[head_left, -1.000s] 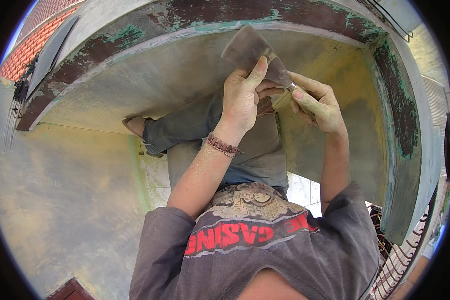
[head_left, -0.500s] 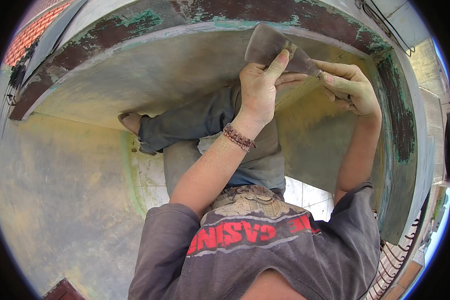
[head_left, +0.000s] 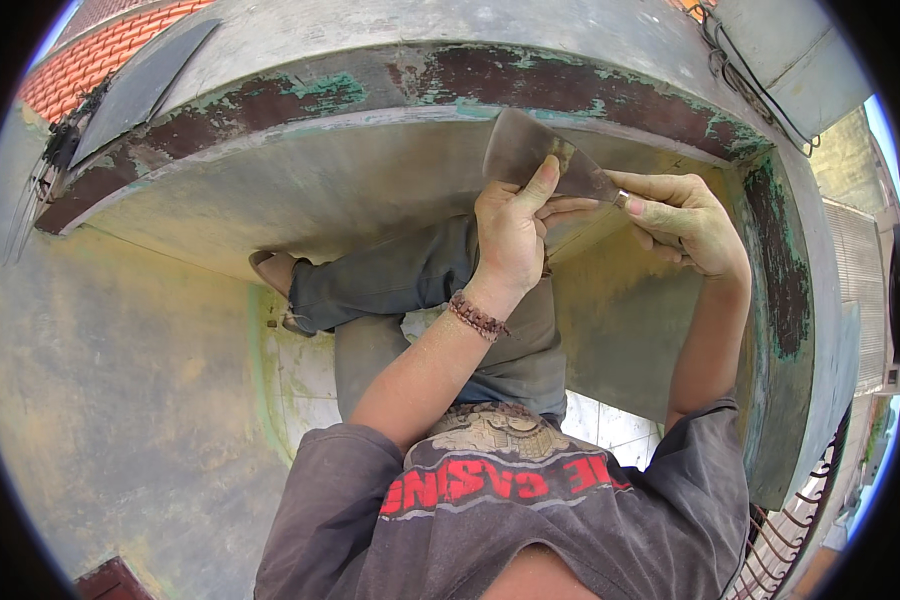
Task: The person scrapes old paint from the curved interior surface of a large water tank using a hand scraper. They work along the upper rim and side walls, removing flaking paint and residue.
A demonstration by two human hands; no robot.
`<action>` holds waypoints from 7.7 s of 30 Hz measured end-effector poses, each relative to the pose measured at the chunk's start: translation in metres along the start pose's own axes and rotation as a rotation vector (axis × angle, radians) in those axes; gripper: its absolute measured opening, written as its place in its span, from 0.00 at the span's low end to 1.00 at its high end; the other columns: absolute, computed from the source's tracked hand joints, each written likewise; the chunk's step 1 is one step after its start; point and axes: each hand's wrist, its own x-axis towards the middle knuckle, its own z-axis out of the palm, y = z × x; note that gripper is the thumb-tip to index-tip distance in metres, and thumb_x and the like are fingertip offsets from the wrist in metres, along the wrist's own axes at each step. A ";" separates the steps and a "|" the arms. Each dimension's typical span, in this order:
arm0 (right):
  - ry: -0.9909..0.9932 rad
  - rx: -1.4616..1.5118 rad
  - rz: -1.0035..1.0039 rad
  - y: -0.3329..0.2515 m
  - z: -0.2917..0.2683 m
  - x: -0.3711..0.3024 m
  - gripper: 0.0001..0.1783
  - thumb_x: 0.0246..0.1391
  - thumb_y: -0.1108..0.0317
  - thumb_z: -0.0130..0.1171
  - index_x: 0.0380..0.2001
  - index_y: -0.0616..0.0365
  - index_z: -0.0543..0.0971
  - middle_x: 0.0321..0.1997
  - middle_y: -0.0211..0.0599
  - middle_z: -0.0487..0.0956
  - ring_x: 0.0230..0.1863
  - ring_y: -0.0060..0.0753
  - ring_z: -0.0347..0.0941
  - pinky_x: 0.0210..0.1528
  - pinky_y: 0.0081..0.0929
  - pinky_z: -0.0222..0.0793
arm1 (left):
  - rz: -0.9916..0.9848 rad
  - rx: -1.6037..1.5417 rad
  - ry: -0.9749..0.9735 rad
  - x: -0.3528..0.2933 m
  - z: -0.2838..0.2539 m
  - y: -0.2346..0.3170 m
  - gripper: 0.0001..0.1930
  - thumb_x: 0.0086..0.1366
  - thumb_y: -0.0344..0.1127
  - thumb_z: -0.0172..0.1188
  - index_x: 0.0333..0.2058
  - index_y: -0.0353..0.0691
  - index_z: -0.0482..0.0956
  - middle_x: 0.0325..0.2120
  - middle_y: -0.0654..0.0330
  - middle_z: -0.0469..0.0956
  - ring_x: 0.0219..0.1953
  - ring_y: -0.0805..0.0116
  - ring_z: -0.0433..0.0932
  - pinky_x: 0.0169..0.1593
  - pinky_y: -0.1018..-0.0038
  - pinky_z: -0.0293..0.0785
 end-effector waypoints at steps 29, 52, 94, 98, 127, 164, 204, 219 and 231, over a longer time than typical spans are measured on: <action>-0.060 -0.001 0.058 -0.015 -0.006 0.014 0.24 0.56 0.62 0.62 0.53 0.64 0.76 0.16 0.23 0.69 0.15 0.11 0.56 0.15 0.15 0.47 | 0.008 -0.062 0.050 0.000 -0.001 -0.002 0.14 0.66 0.38 0.58 0.42 0.31 0.78 0.40 0.57 0.79 0.38 0.56 0.81 0.46 0.59 0.80; 0.040 0.007 0.024 -0.011 0.016 0.009 0.25 0.56 0.65 0.60 0.54 0.70 0.74 0.14 0.25 0.66 0.13 0.12 0.56 0.13 0.14 0.44 | 0.039 -0.074 0.098 -0.005 0.000 0.014 0.15 0.65 0.38 0.60 0.36 0.27 0.79 0.35 0.54 0.79 0.33 0.56 0.82 0.40 0.64 0.81; 0.038 0.110 0.126 -0.015 0.013 0.010 0.23 0.55 0.66 0.60 0.53 0.64 0.76 0.18 0.28 0.69 0.15 0.11 0.55 0.14 0.14 0.44 | 0.108 -0.054 0.109 -0.005 -0.003 0.009 0.14 0.65 0.36 0.60 0.39 0.26 0.78 0.38 0.51 0.79 0.32 0.55 0.82 0.36 0.63 0.83; 0.013 0.106 0.102 -0.019 0.015 0.010 0.23 0.56 0.65 0.60 0.53 0.64 0.76 0.17 0.28 0.69 0.14 0.11 0.54 0.14 0.14 0.43 | 0.095 -0.069 0.128 -0.008 -0.004 0.013 0.14 0.64 0.36 0.60 0.39 0.27 0.78 0.39 0.51 0.79 0.32 0.54 0.82 0.37 0.61 0.83; -0.074 0.269 0.031 0.013 0.070 -0.001 0.23 0.62 0.61 0.55 0.56 0.62 0.73 0.17 0.24 0.67 0.15 0.11 0.56 0.13 0.13 0.46 | 0.071 0.123 0.181 -0.028 -0.034 0.036 0.13 0.64 0.36 0.60 0.39 0.29 0.77 0.35 0.52 0.80 0.30 0.61 0.82 0.32 0.67 0.82; 0.321 0.956 -0.510 0.074 0.215 0.022 0.24 0.69 0.65 0.38 0.65 0.61 0.57 0.17 0.20 0.65 0.09 0.09 0.51 0.10 0.13 0.48 | 0.087 0.720 -0.118 -0.019 -0.035 0.036 0.17 0.71 0.47 0.50 0.38 0.35 0.72 0.21 0.60 0.77 0.22 0.72 0.78 0.27 0.77 0.73; 0.332 0.888 -0.355 0.066 0.190 -0.002 0.23 0.69 0.65 0.40 0.63 0.63 0.62 0.18 0.27 0.68 0.10 0.11 0.54 0.10 0.15 0.50 | 0.107 0.659 -0.017 -0.024 -0.016 0.019 0.15 0.72 0.43 0.48 0.37 0.34 0.70 0.21 0.59 0.76 0.20 0.69 0.78 0.25 0.74 0.73; 0.375 0.900 -0.416 0.074 0.182 0.002 0.23 0.68 0.64 0.40 0.62 0.65 0.62 0.18 0.23 0.66 0.10 0.10 0.53 0.10 0.15 0.48 | 0.099 0.691 -0.056 -0.014 -0.013 0.007 0.14 0.71 0.41 0.48 0.38 0.33 0.72 0.21 0.61 0.75 0.19 0.71 0.77 0.25 0.74 0.72; 0.451 0.773 -0.446 0.093 0.182 0.017 0.24 0.69 0.65 0.38 0.63 0.67 0.60 0.20 0.25 0.69 0.09 0.11 0.53 0.09 0.15 0.49 | 0.225 0.832 -0.026 -0.002 -0.032 -0.011 0.17 0.71 0.45 0.50 0.35 0.33 0.73 0.21 0.62 0.75 0.22 0.76 0.72 0.27 0.75 0.69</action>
